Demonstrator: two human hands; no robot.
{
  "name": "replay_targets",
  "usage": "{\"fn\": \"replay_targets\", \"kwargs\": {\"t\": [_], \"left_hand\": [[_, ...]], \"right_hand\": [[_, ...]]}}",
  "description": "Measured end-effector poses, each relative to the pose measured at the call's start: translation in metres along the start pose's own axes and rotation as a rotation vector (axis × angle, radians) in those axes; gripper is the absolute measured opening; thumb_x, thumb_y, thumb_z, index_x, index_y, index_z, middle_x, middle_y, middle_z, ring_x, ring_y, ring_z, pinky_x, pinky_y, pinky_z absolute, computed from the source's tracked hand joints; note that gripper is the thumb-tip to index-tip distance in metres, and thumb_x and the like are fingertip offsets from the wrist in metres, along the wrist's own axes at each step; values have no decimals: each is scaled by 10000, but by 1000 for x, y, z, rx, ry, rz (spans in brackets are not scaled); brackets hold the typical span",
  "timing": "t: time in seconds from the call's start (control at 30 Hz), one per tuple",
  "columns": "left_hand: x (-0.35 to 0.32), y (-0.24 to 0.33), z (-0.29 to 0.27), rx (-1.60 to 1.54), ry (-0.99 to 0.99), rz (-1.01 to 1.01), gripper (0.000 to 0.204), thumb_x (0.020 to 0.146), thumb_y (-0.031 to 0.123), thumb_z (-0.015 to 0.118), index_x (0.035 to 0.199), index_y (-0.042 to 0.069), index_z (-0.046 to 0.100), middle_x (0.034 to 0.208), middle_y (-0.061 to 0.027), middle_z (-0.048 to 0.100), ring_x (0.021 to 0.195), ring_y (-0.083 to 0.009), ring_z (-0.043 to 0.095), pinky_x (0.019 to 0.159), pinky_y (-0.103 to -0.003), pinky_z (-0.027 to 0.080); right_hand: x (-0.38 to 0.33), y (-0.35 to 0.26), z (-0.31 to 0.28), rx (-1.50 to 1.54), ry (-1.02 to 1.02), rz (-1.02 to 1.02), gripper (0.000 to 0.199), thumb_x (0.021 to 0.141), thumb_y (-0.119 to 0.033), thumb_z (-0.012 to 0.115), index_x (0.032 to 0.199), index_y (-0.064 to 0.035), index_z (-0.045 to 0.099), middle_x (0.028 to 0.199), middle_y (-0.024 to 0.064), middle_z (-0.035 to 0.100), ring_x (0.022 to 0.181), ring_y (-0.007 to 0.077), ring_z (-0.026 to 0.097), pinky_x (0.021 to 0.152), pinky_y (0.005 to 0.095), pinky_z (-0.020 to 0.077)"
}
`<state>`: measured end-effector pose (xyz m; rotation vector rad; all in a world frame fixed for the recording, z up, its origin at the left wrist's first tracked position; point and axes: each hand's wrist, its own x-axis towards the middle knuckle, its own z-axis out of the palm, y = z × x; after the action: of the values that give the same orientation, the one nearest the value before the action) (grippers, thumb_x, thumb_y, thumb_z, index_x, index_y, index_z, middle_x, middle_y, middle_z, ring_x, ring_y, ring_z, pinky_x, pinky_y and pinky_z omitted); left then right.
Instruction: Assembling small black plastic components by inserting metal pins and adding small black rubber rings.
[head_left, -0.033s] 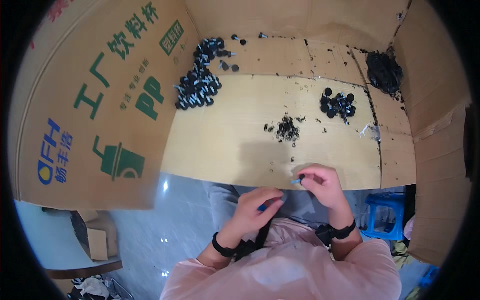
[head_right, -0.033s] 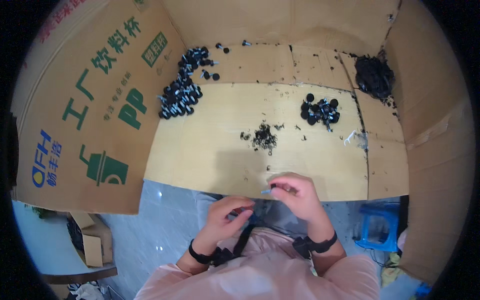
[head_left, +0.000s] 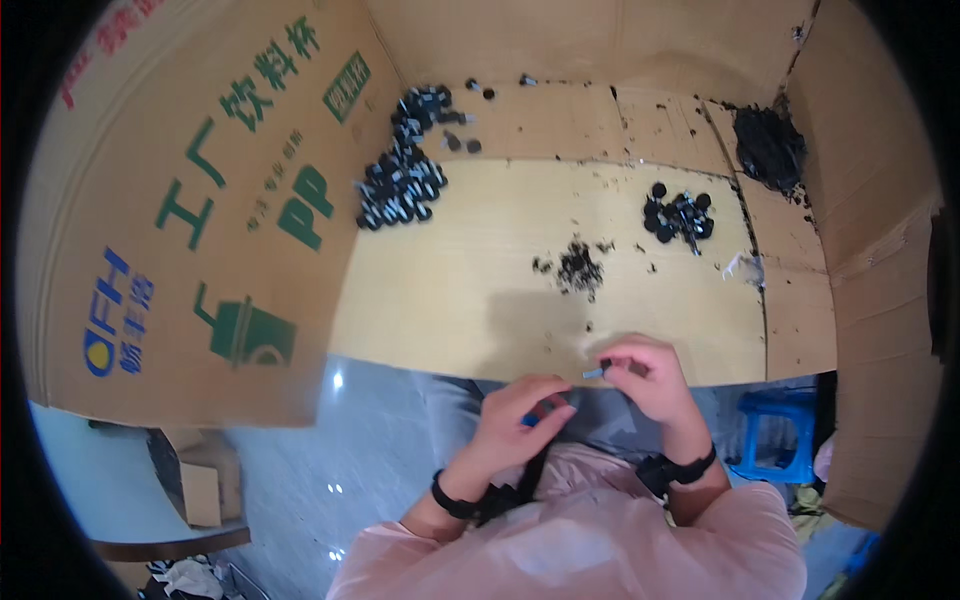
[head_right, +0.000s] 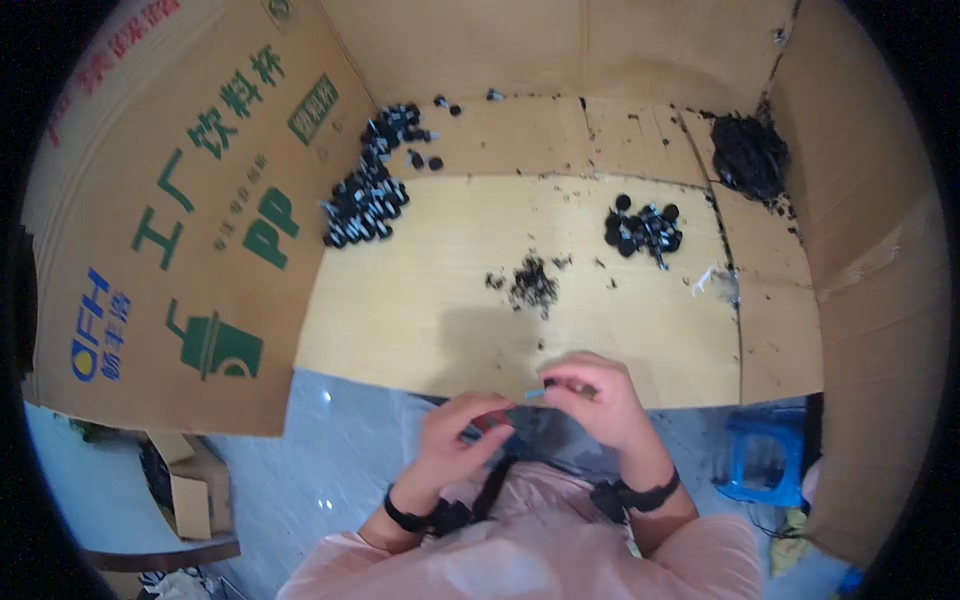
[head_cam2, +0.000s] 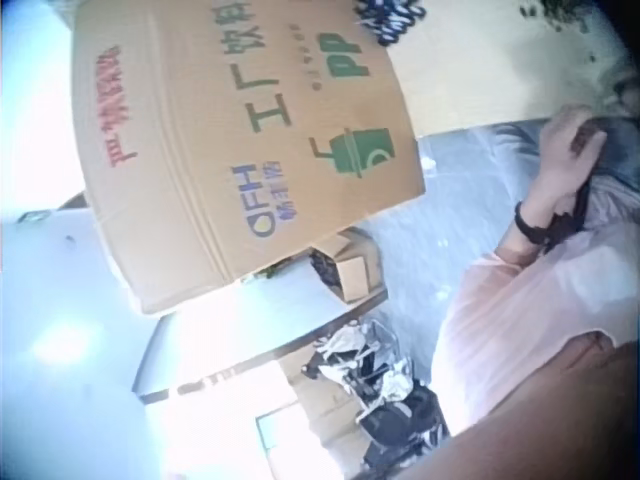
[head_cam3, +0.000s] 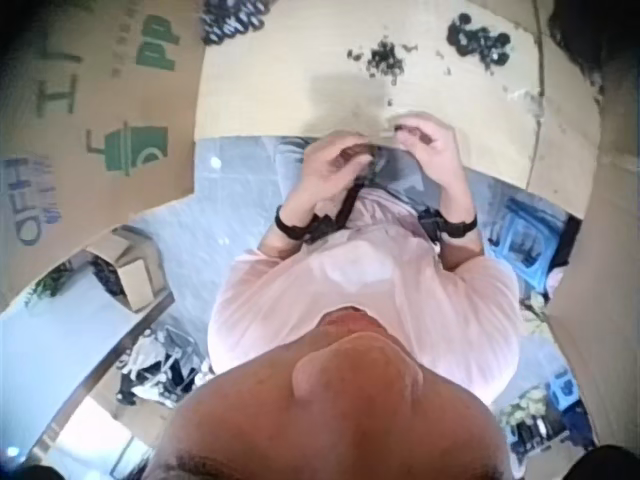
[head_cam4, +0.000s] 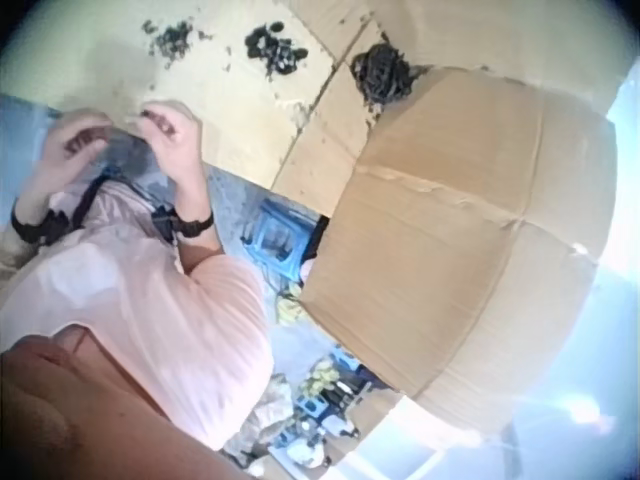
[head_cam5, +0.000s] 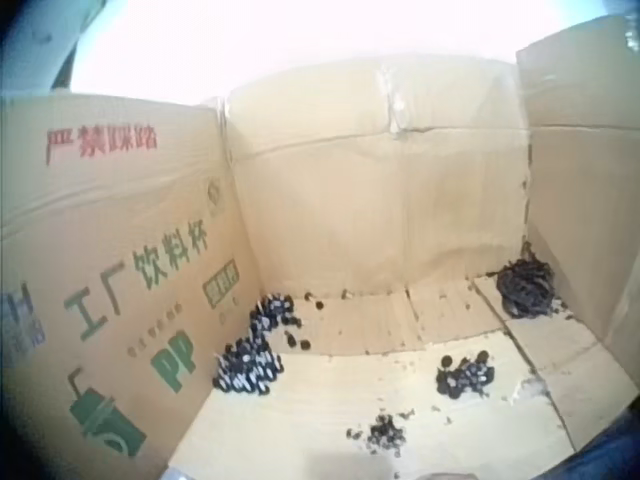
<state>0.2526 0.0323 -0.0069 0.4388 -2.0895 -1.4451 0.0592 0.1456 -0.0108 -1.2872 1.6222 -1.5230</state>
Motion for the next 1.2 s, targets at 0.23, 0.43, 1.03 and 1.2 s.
{"fn": "replay_targets", "kwargs": {"t": [0.23,0.43,1.03,1.2], "left_hand": [[41,9,15,152,-107,20,201,770,59,739,963,50,684,822,-74,687,670,-115,630,560,-238,478],[110,-25,-25,-291,-46,-286,112,853,106,642,938,36,660,808,-35,691,721,-107,645,547,-241,472],[230,-24,-15,-579,-48,-365,114,879,75,578,985,35,584,827,-78,644,657,-122,595,572,-240,476],[269,-9,31,-162,-424,-228,178,847,23,622,1024,22,605,896,-73,646,687,-93,566,618,-227,464]], "right_hand": [[5,-6,-8,65,-42,50,234,748,-10,722,975,-6,665,848,71,628,738,150,594,675,259,484],[10,11,-30,250,78,121,321,794,30,640,1109,-25,619,975,60,641,808,125,573,710,242,473],[17,12,-61,-76,-50,87,182,833,-111,656,997,-34,638,867,96,627,767,214,621,679,310,508],[18,13,-59,-110,-9,63,180,818,-73,659,989,-20,637,868,96,625,757,202,614,672,302,503]]}}
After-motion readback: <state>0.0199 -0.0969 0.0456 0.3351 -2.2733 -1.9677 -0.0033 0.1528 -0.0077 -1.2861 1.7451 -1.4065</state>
